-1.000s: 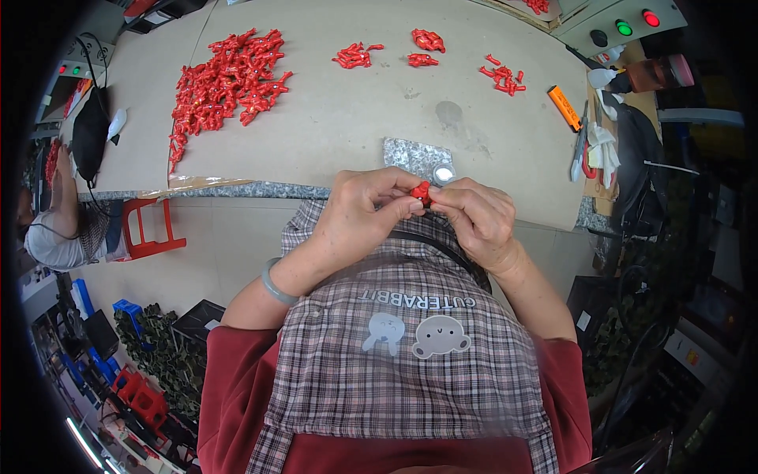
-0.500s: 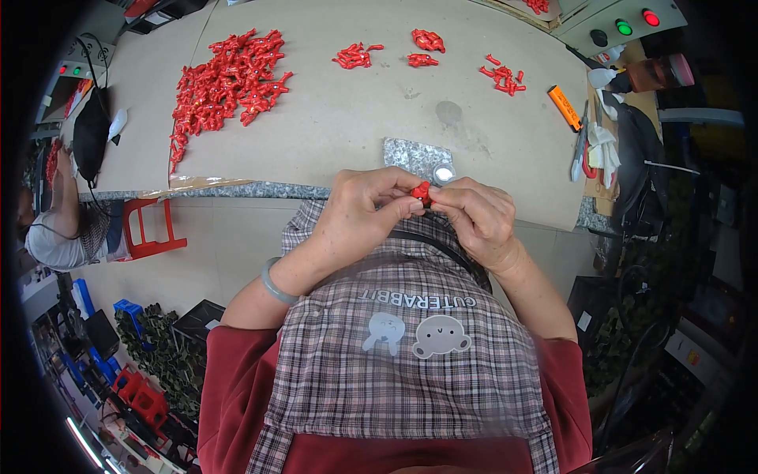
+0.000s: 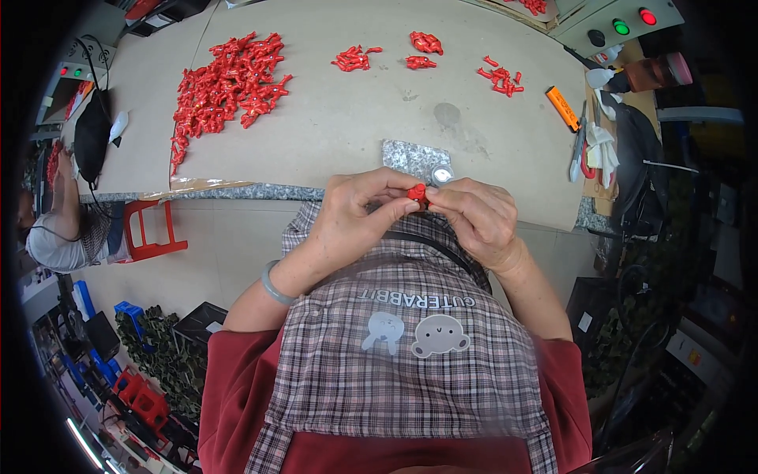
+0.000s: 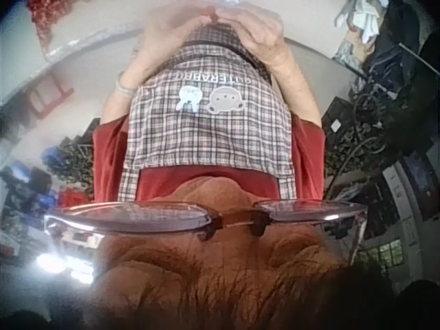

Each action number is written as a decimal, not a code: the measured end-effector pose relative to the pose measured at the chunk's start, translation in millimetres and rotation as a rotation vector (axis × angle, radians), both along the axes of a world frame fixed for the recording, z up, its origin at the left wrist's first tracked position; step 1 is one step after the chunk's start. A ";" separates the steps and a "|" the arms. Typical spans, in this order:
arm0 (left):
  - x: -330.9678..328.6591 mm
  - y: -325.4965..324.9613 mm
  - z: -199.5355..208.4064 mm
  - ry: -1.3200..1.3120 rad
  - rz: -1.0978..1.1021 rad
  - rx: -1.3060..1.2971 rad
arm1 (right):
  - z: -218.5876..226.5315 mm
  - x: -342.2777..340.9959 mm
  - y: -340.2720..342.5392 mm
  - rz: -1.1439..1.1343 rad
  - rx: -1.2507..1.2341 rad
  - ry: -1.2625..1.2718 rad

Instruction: The person assembles small red plastic components by hand at a workbench.

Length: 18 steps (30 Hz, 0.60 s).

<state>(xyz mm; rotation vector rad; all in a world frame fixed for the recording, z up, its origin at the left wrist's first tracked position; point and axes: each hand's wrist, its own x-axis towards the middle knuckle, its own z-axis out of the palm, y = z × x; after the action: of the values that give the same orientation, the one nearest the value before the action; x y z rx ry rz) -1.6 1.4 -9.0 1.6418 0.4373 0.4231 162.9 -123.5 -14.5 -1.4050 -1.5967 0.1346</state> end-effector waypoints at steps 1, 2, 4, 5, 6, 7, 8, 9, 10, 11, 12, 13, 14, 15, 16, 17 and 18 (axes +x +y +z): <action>-1.7 -0.9 -0.3 -0.013 0.005 0.010 | 1.2 -0.5 0.1 -0.001 0.002 0.000; -2.8 -0.6 -1.2 -0.025 0.011 0.019 | 1.9 -1.2 1.7 0.005 0.035 -0.026; -3.7 -0.1 -5.0 -0.086 0.013 0.045 | 3.6 -2.1 3.8 0.012 0.070 -0.050; -3.7 0.2 -6.1 -0.148 0.012 0.070 | 4.7 -2.3 3.5 0.013 0.072 -0.058; -3.7 0.9 -5.6 -0.148 0.012 0.070 | 5.3 -2.7 3.3 0.014 0.075 -0.066; -3.9 1.8 -4.2 -0.160 0.006 0.109 | 5.4 -3.4 3.4 0.014 0.075 -0.065; -4.0 2.1 -3.0 -0.171 0.000 0.147 | 5.1 -4.3 3.2 0.012 0.090 -0.041; -4.1 2.3 -1.8 -0.171 0.000 0.147 | 5.0 -5.3 2.9 0.009 0.106 -0.017; -4.1 2.3 -0.5 -0.180 0.000 0.173 | 6.5 -6.0 2.4 0.009 0.106 -0.017; -4.2 2.3 0.3 -0.190 0.000 0.197 | 9.3 -7.1 1.6 -0.011 0.084 0.010; -4.2 2.6 -0.1 -0.190 -0.002 0.197 | 11.0 -8.3 0.8 -0.031 0.061 0.036; -4.2 3.1 -1.1 -0.223 0.003 0.240 | 11.3 -10.0 0.2 -0.033 0.062 0.036; -4.1 3.6 -2.3 -0.255 0.007 0.283 | 11.1 -12.0 -0.1 -0.051 0.058 0.065; -3.9 4.3 -3.5 -0.256 0.005 0.283 | 10.9 -13.4 -0.5 -0.070 0.055 0.094; -3.7 5.0 -4.6 -0.279 0.004 0.308 | 10.7 -14.1 -0.9 -0.073 0.056 0.094; -3.8 5.3 -5.6 -0.302 0.005 0.333 | 10.5 -14.7 -1.0 -0.080 0.058 0.076; -4.2 4.9 -6.4 -0.302 0.004 0.334 | 10.3 -15.2 -0.9 -0.087 0.059 0.057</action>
<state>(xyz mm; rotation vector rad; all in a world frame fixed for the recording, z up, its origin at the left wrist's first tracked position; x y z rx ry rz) -5.9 6.3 -15.3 1.8584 0.1478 0.7666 147.7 -124.4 -4.2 -1.4102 -1.4783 0.0746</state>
